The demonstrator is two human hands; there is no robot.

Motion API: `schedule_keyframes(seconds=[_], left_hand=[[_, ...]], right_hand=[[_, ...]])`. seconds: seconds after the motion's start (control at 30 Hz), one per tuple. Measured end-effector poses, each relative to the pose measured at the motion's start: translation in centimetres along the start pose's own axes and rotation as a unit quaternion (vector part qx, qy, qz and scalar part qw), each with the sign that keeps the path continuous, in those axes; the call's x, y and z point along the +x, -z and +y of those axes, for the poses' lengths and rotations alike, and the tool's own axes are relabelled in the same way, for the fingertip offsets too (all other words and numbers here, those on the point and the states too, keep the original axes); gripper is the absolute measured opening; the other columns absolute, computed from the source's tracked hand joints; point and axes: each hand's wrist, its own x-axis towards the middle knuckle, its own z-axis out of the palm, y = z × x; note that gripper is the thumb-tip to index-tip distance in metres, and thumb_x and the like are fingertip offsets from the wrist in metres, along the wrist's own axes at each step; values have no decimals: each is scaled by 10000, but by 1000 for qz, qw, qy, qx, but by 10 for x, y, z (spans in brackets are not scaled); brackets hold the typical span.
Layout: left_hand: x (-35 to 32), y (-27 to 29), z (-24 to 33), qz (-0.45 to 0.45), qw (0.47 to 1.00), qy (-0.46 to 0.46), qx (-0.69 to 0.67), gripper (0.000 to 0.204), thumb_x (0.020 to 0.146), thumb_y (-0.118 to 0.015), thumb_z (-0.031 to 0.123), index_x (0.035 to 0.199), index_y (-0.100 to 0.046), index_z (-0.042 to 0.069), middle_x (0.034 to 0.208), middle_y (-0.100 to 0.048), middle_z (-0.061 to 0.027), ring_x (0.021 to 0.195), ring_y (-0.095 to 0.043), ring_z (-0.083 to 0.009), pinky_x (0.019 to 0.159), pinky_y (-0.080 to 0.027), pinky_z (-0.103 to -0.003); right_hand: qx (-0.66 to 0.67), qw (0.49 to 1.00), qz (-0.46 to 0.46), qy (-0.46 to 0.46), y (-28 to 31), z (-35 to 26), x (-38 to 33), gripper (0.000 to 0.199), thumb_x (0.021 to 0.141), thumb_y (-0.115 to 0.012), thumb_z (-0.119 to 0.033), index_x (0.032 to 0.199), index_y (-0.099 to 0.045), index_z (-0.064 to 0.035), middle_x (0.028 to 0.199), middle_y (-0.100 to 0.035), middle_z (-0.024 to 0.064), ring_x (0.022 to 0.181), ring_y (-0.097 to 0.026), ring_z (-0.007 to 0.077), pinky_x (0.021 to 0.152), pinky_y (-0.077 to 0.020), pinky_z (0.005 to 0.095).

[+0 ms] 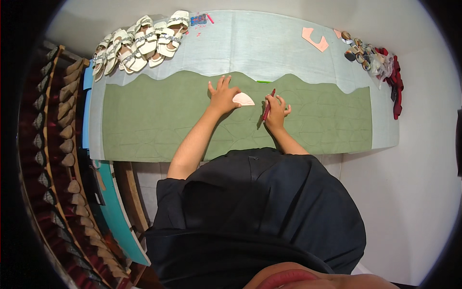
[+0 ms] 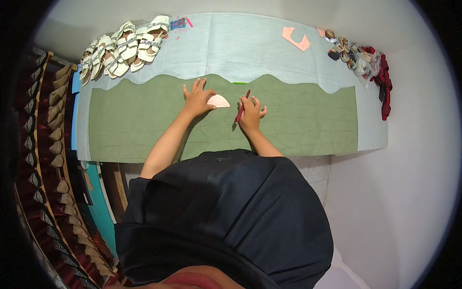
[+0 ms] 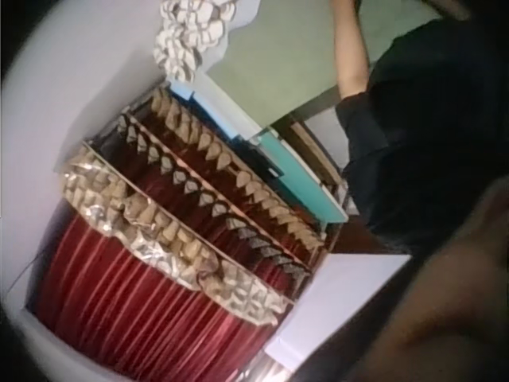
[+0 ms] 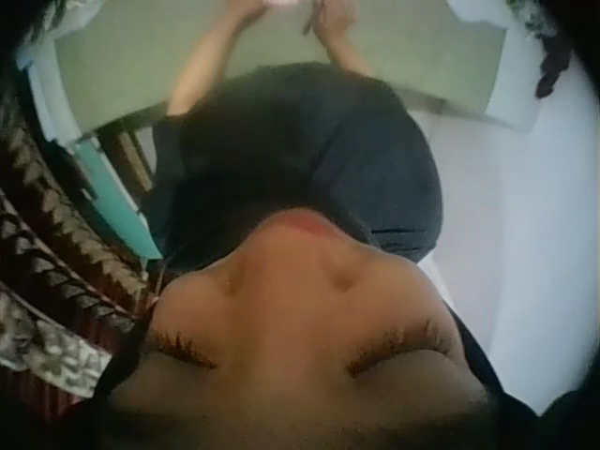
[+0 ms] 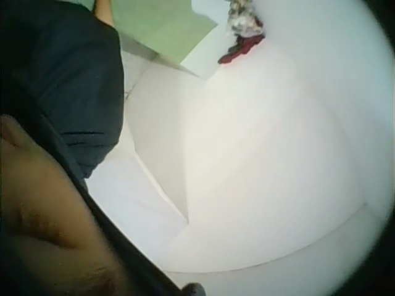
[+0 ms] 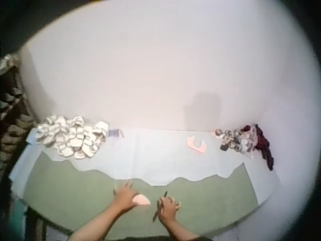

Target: The person uses a red pen to trace the outline of a white curved template onto a large piece of green fabric laid out on a table. The person repeatedly repositions the template and traces its shape multiple times across the fabric surface.

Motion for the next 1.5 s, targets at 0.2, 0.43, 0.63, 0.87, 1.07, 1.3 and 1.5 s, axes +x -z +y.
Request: schedule_keyframes(seconds=[0.2, 0.43, 0.63, 0.87, 1.07, 1.3, 1.5], left_hand=[[-4, 1, -4, 6, 999, 19, -44, 340, 714, -788, 387, 982, -684, 206, 1465, -388, -132, 1415, -235, -334, 1040, -62, -733], [-29, 23, -56, 125, 985, 48, -113, 245, 863, -638, 389, 954, -728, 179, 1399, -482, -69, 1382, -301, -300, 1034, -45, -703], [-73, 38, -66, 188, 981, 36, -26, 272, 937, -541, 360, 1146, -681, 258, 1446, -428, -55, 1389, -295, -296, 1029, -98, -700], [-118, -6, -81, 88, 994, -47, 44, 469, 947, -501, 391, 1408, -441, 325, 1503, -346, -63, 1392, -295, -309, 1029, -152, -717], [-114, 2, -80, 51, 998, 7, 46, 528, 921, -536, 436, 1418, -421, 299, 1477, -380, -34, 1375, -325, -287, 1032, -157, -711], [-108, 23, -86, 26, 998, -28, 57, 445, 889, -603, 418, 1311, -542, 291, 1336, -511, 1, 1329, -379, -257, 1029, -170, -691], [-121, 18, -98, 75, 997, -35, -7, 267, 910, -580, 394, 1125, -662, 259, 1299, -534, 7, 1354, -364, -265, 1036, -143, -680]], right_hand=[[-9, 1000, 9, -3, -1, -5, 3, 257, 945, -527, -199, 1201, -538, -179, 1339, -563, 13, 1297, -386, 300, 1006, -133, 636], [-11, 1000, 2, -5, -4, -7, 5, 248, 960, -503, -209, 1203, -530, -164, 1337, -564, 21, 1303, -378, 302, 1009, -132, 641], [-43, 999, -12, -22, -5, -10, 6, 258, 957, -507, -231, 1203, -547, -165, 1332, -560, 40, 1298, -398, 310, 1020, -128, 645], [-67, 995, -9, -73, -6, -8, 5, 248, 960, -499, -245, 1188, -562, -170, 1326, -560, 32, 1295, -410, 298, 1022, -137, 659], [-72, 992, 44, -97, -20, -40, 7, 238, 950, -505, -257, 1169, -575, -192, 1302, -576, 18, 1291, -417, 293, 1011, -152, 667], [71, 997, -14, 4, -71, -142, -9, 225, 962, -493, -248, 1156, -576, -171, 1275, -592, 17, 1256, -454, 239, 1030, -161, 584], [50, 998, 34, 7, -56, -119, -14, 225, 964, -493, -229, 1159, -574, -151, 1244, -600, 18, 1224, -469, 213, 1034, -166, 533]])
